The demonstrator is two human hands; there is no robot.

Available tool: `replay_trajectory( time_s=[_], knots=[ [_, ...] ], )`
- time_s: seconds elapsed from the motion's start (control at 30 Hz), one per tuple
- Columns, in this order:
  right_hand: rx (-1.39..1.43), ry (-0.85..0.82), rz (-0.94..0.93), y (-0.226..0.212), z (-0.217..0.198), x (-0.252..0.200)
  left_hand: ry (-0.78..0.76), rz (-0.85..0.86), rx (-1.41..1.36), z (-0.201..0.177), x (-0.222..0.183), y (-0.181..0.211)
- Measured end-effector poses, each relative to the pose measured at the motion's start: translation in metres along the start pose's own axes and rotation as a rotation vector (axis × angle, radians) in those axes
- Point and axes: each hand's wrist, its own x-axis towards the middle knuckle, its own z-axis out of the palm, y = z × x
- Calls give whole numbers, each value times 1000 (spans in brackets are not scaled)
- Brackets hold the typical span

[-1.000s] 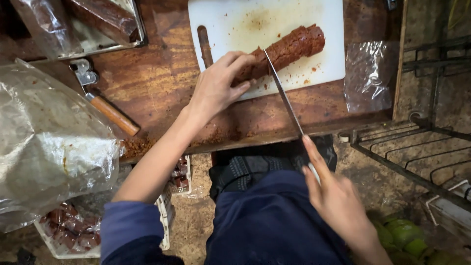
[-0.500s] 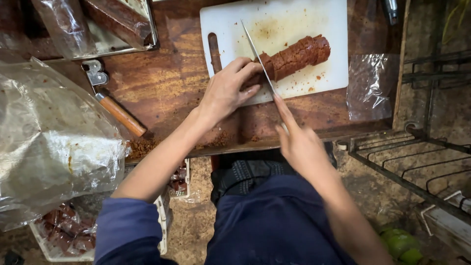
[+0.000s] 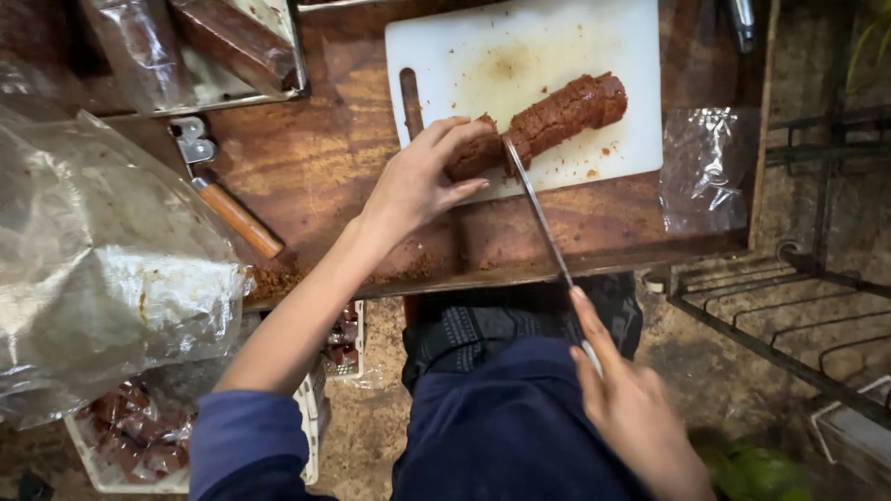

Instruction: Slicing long bread rolls into smaller pieces using a knife on a cutting board and arranging them on a tray.

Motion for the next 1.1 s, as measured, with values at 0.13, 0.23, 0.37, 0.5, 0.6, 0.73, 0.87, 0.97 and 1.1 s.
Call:
replay_trajectory(
  time_s=[0.13, 0.23, 0.37, 0.5, 0.6, 0.73, 0.87, 0.97, 1.1],
  knots=[
    [-46, 158, -167, -14, -9, 12, 48, 1, -30, 1, 2, -2],
    [-163, 114, -177, -22, -9, 28, 21, -112, -72, 0, 4, 2],
    [-118, 10, -117, -28, -10, 23, 107, -3, -69, 3, -2, -6],
    [3, -22, -189, -52, -13, 55, 137, 96, -61, 10, 0, -16],
    [70, 192, -491, -63, 7, 114, 124, 66, -20, 1, 0, -6],
    [122, 227, -451, -63, 10, 87, 155, 50, -35, 17, -4, -19],
    [16, 27, -163, -24, 31, 42, 234, 16, 4, 21, 0, -27],
    [21, -13, -150, -19, 33, 39, 192, 57, -9, 16, -7, -15],
    [42, -29, -103, -31, 20, 45, 108, 53, -20, 3, -16, -13]
  ],
)
